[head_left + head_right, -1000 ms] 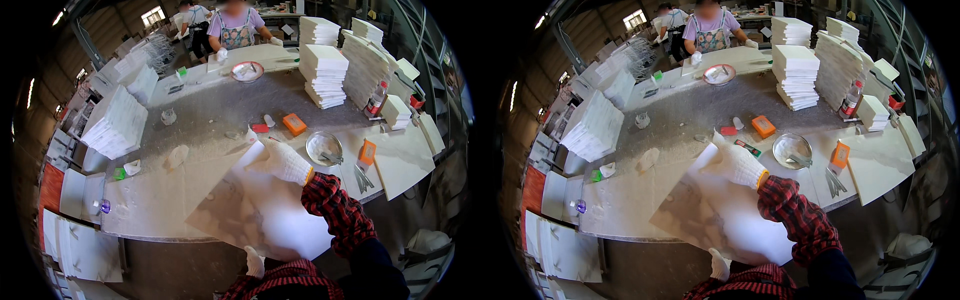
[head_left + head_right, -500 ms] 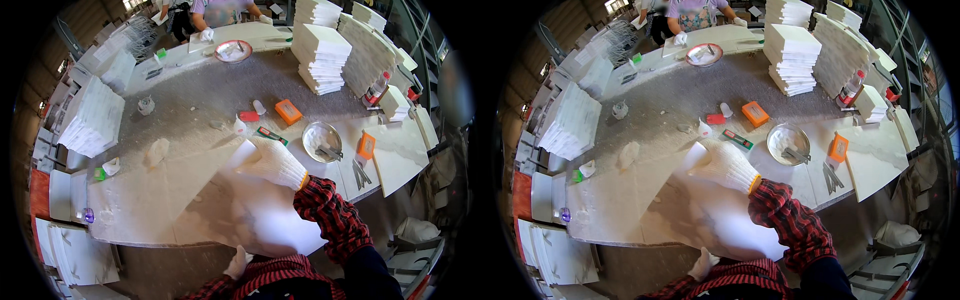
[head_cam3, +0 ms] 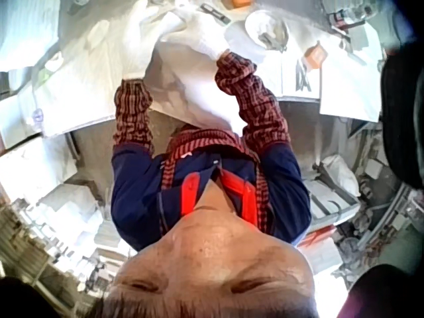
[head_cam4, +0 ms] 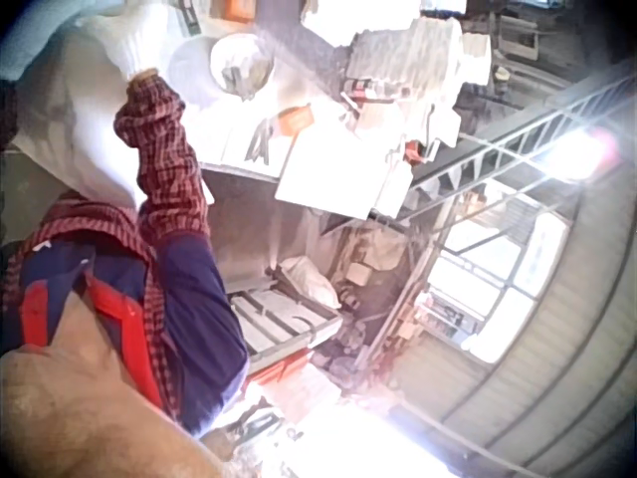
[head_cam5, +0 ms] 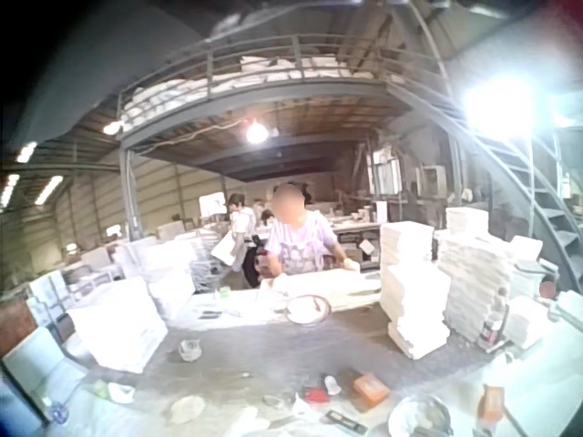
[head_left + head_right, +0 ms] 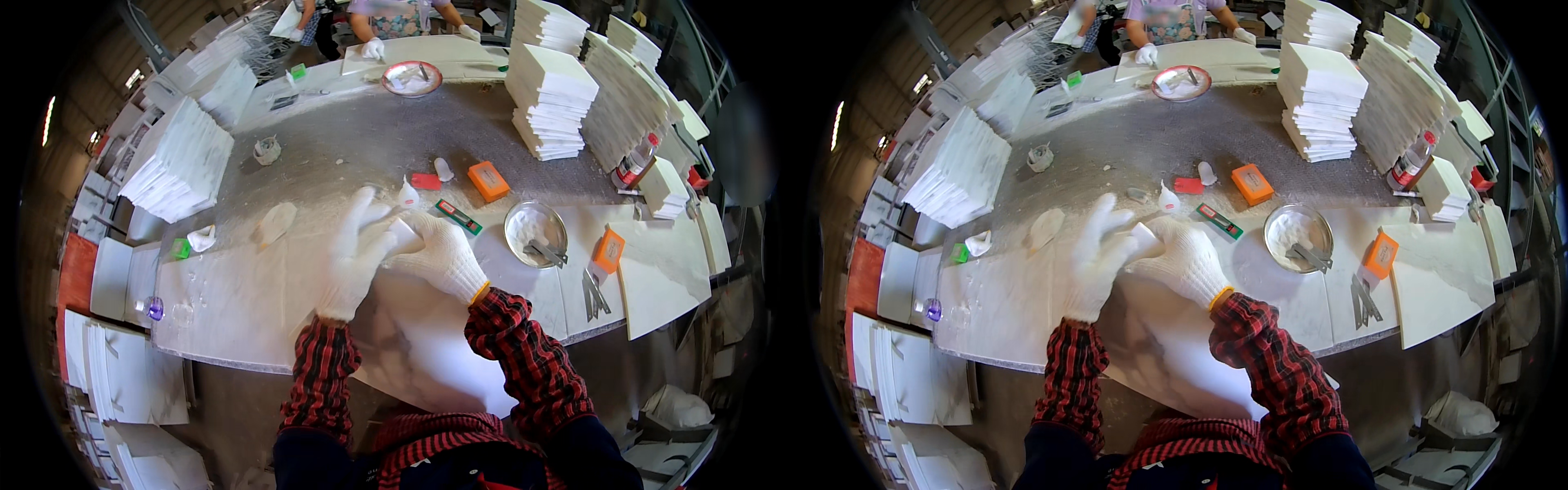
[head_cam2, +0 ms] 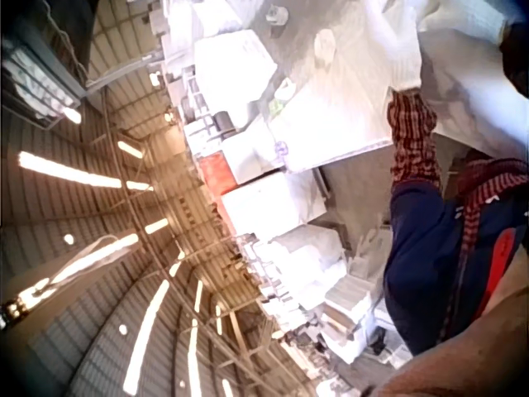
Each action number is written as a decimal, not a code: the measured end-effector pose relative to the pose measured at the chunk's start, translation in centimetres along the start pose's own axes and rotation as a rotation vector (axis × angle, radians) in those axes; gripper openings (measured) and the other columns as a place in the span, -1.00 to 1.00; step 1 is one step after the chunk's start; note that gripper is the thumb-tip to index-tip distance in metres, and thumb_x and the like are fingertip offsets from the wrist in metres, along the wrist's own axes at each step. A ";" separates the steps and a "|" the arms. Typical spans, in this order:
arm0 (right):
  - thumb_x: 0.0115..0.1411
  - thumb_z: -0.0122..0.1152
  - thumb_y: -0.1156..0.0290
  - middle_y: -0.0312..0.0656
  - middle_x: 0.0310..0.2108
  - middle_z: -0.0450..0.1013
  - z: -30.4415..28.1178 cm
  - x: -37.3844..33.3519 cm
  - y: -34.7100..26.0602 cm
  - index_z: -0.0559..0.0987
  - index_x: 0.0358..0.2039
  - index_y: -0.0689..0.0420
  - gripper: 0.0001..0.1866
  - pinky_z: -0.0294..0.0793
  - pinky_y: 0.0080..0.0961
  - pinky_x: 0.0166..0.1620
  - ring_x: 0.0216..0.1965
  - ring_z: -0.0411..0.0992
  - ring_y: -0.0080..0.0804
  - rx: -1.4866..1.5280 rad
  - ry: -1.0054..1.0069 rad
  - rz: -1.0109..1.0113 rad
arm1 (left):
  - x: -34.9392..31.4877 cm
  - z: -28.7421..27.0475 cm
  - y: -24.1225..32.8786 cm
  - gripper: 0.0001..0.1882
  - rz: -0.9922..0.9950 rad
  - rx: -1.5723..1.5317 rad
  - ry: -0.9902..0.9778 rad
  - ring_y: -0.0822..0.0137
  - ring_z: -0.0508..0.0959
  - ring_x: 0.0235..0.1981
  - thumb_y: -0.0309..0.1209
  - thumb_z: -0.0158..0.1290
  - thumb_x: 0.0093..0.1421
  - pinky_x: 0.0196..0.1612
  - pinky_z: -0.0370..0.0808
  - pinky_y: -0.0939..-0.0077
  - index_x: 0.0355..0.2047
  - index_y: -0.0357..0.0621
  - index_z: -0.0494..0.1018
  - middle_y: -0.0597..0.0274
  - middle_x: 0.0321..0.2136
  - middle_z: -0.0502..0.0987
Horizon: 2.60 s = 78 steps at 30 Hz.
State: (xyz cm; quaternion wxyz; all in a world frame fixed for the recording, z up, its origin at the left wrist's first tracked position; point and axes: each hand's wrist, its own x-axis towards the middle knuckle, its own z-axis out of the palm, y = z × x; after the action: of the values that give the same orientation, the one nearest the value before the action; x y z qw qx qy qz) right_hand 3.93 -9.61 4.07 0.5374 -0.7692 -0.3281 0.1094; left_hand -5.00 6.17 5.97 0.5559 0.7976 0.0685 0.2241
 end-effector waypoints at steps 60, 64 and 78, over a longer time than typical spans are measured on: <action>0.25 0.15 0.36 0.07 -0.28 0.62 -17.1 -7.6 12.8 0.66 -0.26 0.15 -0.81 0.61 0.01 -0.15 -0.21 0.62 0.15 -1.048 0.149 0.525 | 1.6 1.7 -1.4 -0.36 -0.164 -0.128 -0.116 0.21 0.50 0.22 -0.60 0.09 0.35 0.25 0.44 0.42 0.41 -0.35 0.19 -0.19 0.23 0.47; 0.26 0.12 0.33 0.10 -0.29 0.63 -16.1 -7.0 14.5 0.65 -0.27 0.14 -0.79 0.61 0.02 -0.17 -0.23 0.62 0.16 -0.971 0.131 0.531 | 1.7 1.8 -1.3 -0.35 -0.184 -0.137 -0.142 0.19 0.50 0.22 -0.58 0.08 0.38 0.24 0.44 0.43 0.43 -0.37 0.14 -0.22 0.25 0.45; 0.27 0.09 0.31 -0.01 -0.25 0.64 -16.5 -7.5 20.4 0.69 -0.27 0.08 -0.77 0.59 -0.09 -0.07 -0.18 0.60 0.09 -1.026 0.189 0.330 | 1.9 2.3 -0.8 -0.34 -0.174 -0.179 -0.171 0.17 0.51 0.22 -0.59 0.13 0.32 0.25 0.44 0.40 0.40 -0.38 0.19 -0.22 0.20 0.49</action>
State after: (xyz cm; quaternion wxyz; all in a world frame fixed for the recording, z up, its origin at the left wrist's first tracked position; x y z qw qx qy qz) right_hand 14.76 -30.94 -9.04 0.0963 -0.9803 -0.1647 -0.0515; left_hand -2.18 5.20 5.13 0.6457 0.7522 0.0695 0.1114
